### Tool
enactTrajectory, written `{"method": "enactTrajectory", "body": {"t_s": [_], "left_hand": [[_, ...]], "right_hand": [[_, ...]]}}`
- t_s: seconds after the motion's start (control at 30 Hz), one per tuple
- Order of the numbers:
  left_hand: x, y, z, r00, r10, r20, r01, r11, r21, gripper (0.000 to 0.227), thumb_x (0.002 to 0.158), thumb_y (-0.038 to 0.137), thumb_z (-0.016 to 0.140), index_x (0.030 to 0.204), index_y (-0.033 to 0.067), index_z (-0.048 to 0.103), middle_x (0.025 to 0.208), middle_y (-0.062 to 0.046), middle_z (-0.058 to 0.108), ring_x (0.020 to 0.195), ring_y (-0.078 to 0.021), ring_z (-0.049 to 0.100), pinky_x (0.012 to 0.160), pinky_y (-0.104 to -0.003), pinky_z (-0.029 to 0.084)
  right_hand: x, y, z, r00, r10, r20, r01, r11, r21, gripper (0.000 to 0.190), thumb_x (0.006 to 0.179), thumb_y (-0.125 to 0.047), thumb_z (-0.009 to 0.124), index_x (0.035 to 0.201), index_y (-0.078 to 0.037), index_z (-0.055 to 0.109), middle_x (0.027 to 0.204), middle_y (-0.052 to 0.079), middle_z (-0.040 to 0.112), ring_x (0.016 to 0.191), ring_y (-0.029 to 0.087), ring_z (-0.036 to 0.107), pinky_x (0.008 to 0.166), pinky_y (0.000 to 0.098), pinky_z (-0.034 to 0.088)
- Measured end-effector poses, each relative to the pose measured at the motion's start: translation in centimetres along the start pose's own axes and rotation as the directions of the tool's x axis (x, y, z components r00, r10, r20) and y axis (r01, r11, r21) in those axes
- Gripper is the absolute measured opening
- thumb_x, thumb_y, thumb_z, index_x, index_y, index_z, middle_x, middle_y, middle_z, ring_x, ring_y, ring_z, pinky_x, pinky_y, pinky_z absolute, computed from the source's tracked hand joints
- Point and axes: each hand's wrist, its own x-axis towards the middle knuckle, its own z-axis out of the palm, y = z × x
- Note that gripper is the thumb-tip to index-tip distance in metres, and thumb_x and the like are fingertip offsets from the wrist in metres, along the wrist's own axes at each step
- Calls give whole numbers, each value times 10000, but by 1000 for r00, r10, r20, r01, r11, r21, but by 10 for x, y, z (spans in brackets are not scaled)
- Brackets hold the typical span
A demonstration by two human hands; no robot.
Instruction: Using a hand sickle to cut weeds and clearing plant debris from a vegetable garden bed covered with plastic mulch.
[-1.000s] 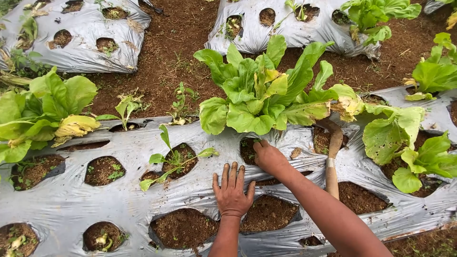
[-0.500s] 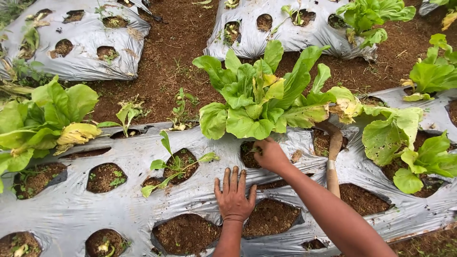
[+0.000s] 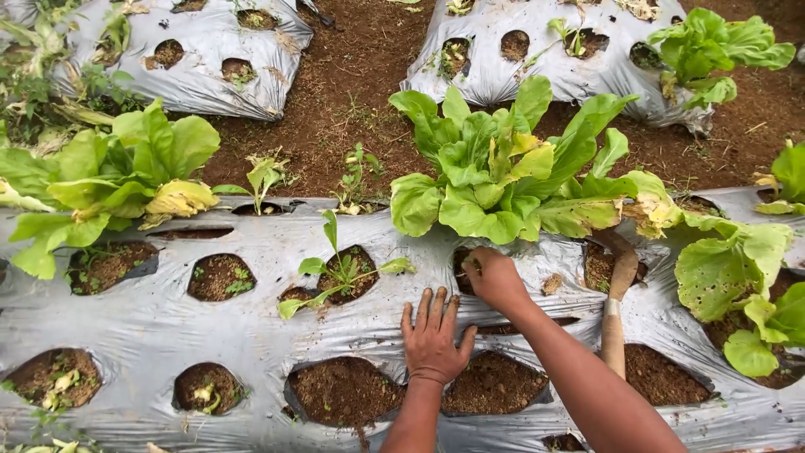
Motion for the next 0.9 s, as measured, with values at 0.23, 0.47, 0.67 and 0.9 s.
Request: {"method": "enactTrajectory", "body": {"t_s": [0.23,0.47,0.67,0.9], "left_hand": [[-20,-41,-53,986,62,-152,-120,905,-408,457,942,328,649,1325,81,613,1382,-153,612,1303,-315,556,1140,-627,324],[-58,-164,-61,935,-286,-212,316,940,127,706,921,625,506,1399,109,560,1485,-94,521,1440,-322,409,1152,-753,123],[-51,-183,-61,940,-342,-7,339,927,163,905,891,809,312,1475,134,461,1580,-125,381,1458,-334,344,1183,-757,-64],[-50,-182,-68,952,-260,-163,282,950,130,866,902,770,363,1464,124,491,1649,-94,298,1560,-274,179,1176,-765,18]], "right_hand": [[-67,-76,1,960,105,260,-127,989,70,66,894,-169,582,853,-124,558,813,25,618,701,134,547,631,261,487],[-40,-121,80,967,-114,230,94,991,95,381,881,-215,561,1227,-57,557,1221,123,581,1119,284,547,946,388,426],[-10,-202,97,953,107,282,-105,994,-21,583,844,-285,657,1327,-49,432,1348,160,378,1167,318,494,1002,420,412],[4,-211,112,955,42,293,-20,997,-76,376,892,-288,567,1254,-195,523,1105,56,474,848,182,564,781,351,545]]}}
